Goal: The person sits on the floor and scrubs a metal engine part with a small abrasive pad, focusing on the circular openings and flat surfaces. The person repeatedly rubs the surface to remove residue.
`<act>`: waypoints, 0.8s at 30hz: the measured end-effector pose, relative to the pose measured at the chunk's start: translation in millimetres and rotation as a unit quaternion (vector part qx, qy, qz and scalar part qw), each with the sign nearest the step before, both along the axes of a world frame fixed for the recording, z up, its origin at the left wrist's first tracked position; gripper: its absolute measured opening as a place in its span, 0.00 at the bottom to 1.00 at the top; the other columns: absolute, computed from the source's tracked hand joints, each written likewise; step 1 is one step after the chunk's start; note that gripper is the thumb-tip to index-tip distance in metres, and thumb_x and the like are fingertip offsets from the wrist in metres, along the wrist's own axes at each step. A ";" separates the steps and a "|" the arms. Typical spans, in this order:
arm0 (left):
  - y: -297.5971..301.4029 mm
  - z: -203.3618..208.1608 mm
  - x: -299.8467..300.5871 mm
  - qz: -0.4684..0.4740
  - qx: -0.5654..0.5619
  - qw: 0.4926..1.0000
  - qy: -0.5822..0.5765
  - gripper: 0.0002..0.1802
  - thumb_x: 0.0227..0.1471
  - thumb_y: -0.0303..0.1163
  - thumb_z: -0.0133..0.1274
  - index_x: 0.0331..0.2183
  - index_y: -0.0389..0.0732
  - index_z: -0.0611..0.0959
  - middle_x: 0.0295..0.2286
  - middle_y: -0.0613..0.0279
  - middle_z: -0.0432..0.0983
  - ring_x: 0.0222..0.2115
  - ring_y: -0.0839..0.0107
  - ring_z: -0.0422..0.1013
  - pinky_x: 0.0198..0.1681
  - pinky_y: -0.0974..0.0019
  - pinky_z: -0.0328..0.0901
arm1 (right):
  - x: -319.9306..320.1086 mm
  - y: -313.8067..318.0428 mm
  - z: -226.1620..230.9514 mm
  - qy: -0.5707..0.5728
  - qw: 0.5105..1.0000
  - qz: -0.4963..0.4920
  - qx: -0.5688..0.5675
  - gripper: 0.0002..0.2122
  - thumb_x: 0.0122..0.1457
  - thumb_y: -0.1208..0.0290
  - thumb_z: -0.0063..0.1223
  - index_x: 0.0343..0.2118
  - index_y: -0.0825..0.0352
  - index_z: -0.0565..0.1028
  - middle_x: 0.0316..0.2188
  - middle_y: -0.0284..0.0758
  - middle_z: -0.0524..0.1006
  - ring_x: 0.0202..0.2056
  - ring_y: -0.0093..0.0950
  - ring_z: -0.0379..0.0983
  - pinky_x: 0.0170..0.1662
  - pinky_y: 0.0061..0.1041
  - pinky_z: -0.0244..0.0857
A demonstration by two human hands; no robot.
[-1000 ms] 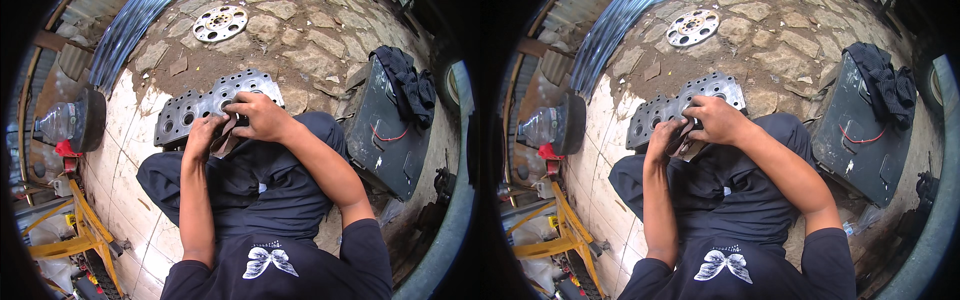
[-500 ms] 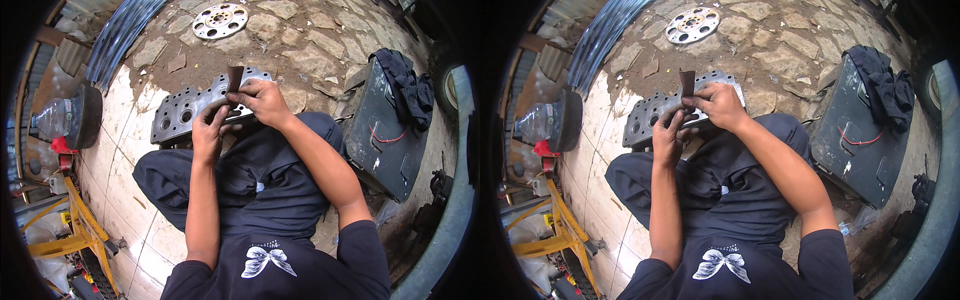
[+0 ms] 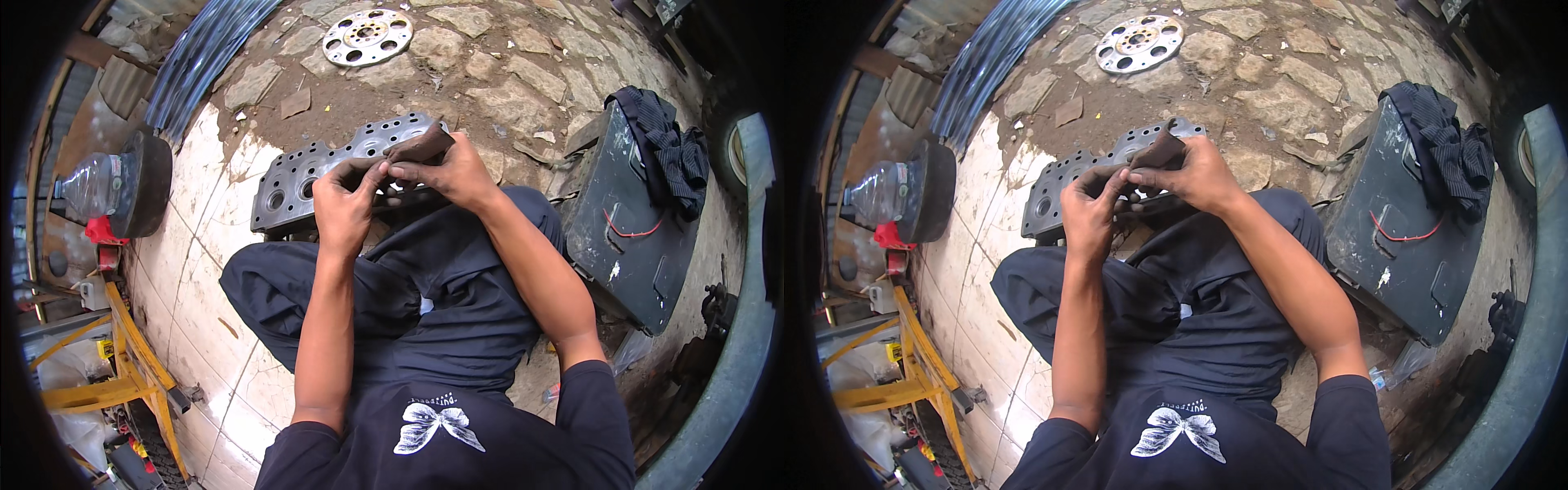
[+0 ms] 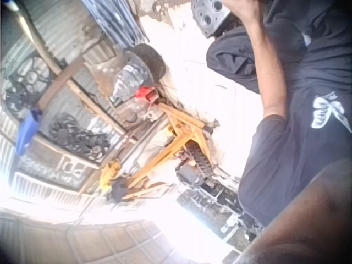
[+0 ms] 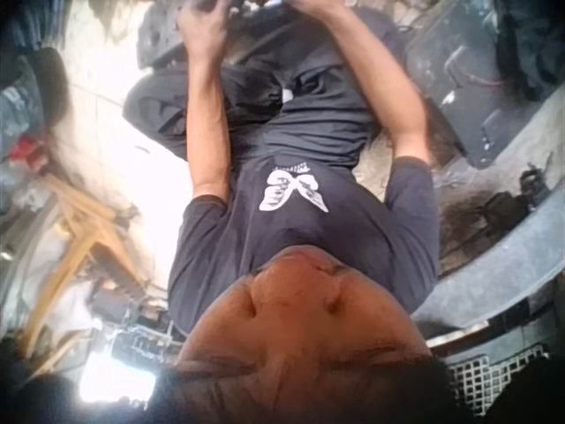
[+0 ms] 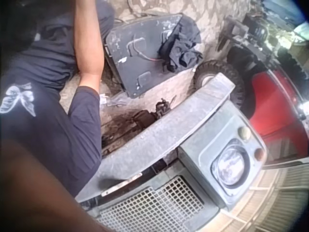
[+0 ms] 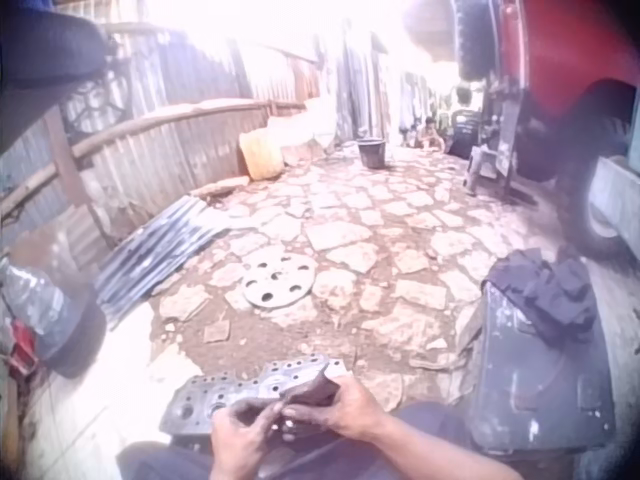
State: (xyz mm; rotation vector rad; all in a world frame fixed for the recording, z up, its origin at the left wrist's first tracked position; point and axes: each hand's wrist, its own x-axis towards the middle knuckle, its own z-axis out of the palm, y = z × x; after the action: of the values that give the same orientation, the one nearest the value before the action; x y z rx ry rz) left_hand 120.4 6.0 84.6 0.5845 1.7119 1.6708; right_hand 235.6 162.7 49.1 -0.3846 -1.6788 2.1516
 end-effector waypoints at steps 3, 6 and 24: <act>9.3 13.7 3.9 -0.020 -0.016 1.000 0.010 0.10 0.61 0.26 0.64 0.39 0.27 0.87 0.30 0.57 0.85 0.28 0.74 0.80 0.30 0.69 0.77 | 9.4 8.0 -4.1 0.018 0.999 -0.018 0.023 0.13 0.56 0.73 0.75 0.42 0.71 0.85 0.39 0.35 0.87 0.39 0.21 0.82 0.44 0.24 0.76; 25.8 5.7 4.1 -0.055 0.010 0.996 0.064 0.10 0.62 0.26 0.63 0.39 0.28 0.88 0.30 0.59 0.86 0.29 0.75 0.80 0.32 0.70 0.75 | 16.3 26.2 -7.3 0.060 0.991 -0.053 0.110 0.10 0.58 0.76 0.72 0.41 0.71 0.85 0.38 0.38 0.87 0.37 0.23 0.83 0.44 0.26 0.78; 6.1 -101.4 -47.6 0.058 -0.132 0.843 0.518 0.12 0.59 0.40 0.62 0.35 0.40 0.89 0.35 0.56 0.82 0.40 0.53 0.76 0.45 0.52 0.69 | -5.4 41.3 -36.7 -0.165 0.812 -0.106 0.549 0.08 0.53 0.79 0.65 0.37 0.72 0.83 0.33 0.46 0.81 0.38 0.50 0.80 0.42 0.43 0.73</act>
State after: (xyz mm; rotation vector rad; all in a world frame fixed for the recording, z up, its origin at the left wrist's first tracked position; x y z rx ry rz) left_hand 72.8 12.1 -16.9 1.4382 2.7000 1.1698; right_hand 230.2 204.0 12.4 -0.5430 -2.5630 0.6972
